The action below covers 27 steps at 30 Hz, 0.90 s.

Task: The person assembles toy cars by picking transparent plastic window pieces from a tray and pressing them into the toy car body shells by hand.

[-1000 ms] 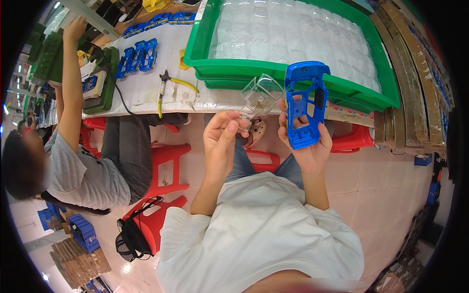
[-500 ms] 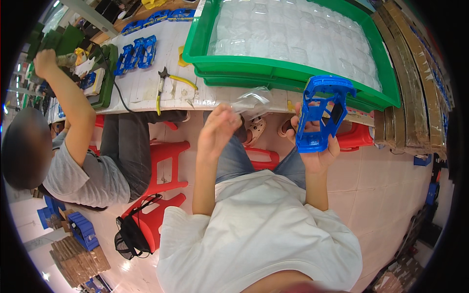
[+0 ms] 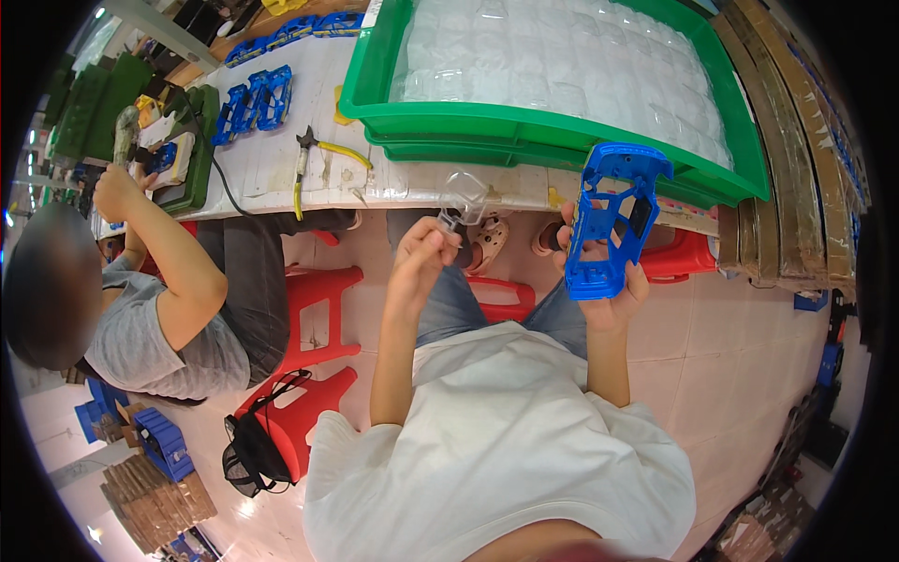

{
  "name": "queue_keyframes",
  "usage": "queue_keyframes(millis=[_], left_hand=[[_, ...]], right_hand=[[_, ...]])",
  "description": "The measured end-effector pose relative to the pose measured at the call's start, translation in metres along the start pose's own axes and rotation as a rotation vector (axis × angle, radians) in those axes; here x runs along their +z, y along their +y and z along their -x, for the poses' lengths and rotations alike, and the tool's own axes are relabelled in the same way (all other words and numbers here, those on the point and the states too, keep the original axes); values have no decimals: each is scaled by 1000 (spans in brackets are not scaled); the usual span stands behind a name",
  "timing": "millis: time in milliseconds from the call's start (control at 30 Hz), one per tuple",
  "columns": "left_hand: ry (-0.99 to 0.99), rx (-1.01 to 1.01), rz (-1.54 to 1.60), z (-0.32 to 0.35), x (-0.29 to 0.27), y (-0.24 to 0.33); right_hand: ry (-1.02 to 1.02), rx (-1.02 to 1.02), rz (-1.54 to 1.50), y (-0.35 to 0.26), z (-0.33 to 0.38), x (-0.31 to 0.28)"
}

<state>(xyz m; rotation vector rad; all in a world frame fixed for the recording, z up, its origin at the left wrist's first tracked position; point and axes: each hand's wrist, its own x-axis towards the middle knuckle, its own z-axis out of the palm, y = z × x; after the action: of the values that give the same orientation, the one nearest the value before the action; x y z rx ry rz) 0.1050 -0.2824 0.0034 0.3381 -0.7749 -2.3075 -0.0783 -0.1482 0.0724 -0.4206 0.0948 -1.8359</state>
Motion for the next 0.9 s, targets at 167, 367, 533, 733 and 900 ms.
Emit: queue_keyframes(millis=[167, 367, 533, 733, 900], left_hand=[[161, 89, -546, -2, 15, -6], [97, 125, -431, 2, 35, 0], [27, 160, -354, 6, 40, 3], [3, 167, -348, 9, 50, 5], [26, 238, -328, 13, 57, 7]], right_hand=[[38, 18, 44, -3, -2, -5], [25, 56, 30, -6, -9, -2], [132, 66, 207, -6, -8, 7], [233, 57, 322, -1, -8, 12], [236, -24, 454, 6, -5, 5]])
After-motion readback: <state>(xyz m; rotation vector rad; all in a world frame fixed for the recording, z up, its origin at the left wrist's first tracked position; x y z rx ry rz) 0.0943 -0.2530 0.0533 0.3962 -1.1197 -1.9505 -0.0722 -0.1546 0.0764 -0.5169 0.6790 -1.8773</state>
